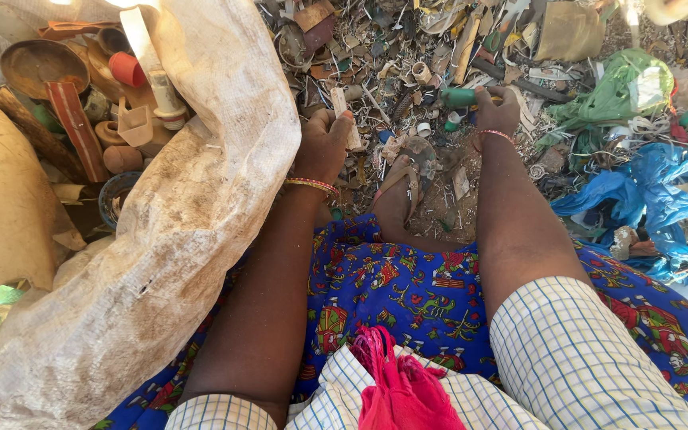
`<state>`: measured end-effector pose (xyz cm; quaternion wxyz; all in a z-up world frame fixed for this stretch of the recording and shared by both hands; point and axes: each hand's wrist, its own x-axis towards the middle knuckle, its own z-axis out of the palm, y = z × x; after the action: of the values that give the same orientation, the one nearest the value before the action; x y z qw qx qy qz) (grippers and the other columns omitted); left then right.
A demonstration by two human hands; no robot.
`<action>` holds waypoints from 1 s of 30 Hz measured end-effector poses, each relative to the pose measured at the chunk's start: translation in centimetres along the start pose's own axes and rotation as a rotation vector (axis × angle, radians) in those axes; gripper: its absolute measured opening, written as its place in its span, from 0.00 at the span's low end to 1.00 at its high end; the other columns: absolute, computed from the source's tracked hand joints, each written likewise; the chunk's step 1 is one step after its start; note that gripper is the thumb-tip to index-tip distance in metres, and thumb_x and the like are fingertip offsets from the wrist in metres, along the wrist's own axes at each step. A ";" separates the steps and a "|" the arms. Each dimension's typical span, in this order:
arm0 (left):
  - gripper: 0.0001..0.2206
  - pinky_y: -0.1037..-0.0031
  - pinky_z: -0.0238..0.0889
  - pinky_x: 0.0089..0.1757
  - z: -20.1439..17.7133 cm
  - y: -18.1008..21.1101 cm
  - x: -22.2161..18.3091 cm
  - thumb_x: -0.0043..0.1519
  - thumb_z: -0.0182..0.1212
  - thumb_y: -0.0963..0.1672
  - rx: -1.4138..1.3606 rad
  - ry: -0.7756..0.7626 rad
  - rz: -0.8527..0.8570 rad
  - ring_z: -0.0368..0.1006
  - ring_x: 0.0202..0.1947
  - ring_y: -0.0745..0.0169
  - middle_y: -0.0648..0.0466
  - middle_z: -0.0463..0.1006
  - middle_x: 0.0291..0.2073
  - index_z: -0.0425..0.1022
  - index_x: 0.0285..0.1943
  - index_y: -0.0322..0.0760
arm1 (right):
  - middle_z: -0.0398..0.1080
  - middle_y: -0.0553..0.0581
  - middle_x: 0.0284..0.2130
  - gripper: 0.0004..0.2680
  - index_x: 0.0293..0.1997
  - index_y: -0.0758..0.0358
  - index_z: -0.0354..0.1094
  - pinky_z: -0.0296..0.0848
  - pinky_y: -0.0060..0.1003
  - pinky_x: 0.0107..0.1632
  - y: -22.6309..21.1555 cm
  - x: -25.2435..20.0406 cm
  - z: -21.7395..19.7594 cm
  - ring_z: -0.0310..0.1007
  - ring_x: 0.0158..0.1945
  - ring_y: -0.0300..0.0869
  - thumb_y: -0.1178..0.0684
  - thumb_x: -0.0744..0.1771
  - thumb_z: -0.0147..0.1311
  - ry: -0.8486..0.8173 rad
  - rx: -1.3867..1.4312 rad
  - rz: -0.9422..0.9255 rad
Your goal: The person sorts various scrap materials by hand, picking up items from the ground and placing them into a large white sack while also pulling apart stuck pieces.
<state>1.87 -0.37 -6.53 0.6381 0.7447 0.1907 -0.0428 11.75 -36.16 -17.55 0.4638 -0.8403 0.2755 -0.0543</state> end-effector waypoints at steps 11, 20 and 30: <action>0.17 0.76 0.71 0.30 0.8 -1.0 0.2 0.61 0.54 0.43 -0.141 -0.003 -0.040 0.79 0.27 0.70 0.55 0.83 0.30 0.68 0.59 0.32 | 0.76 0.56 0.43 0.18 0.56 0.69 0.70 0.81 0.37 0.47 -14.6 -4.4 1.7 0.79 0.43 0.41 0.67 0.60 0.49 -0.988 0.500 0.075; 0.26 0.76 0.71 0.35 0.1 -0.1 -0.1 0.63 0.62 0.56 -0.097 -0.020 0.024 0.76 0.30 0.69 0.53 0.79 0.31 0.73 0.55 0.31 | 0.77 0.53 0.42 0.14 0.54 0.63 0.72 0.79 0.35 0.49 -23.3 -10.9 4.4 0.78 0.44 0.38 0.57 0.64 0.63 -1.304 0.239 -0.330; 0.24 0.64 0.71 0.41 0.7 -2.0 1.0 0.64 0.63 0.57 -0.278 0.100 0.075 0.75 0.37 0.55 0.47 0.79 0.38 0.81 0.51 0.32 | 0.70 0.64 0.45 0.13 0.46 0.58 0.76 0.70 0.51 0.55 -9.6 -13.6 10.8 0.70 0.51 0.55 0.45 0.62 0.64 -0.977 -0.891 -0.863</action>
<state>2.19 -0.57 -8.83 0.7259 0.6570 0.1984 0.0451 7.99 -17.11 -13.66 0.0897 -0.9082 -0.3143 0.2614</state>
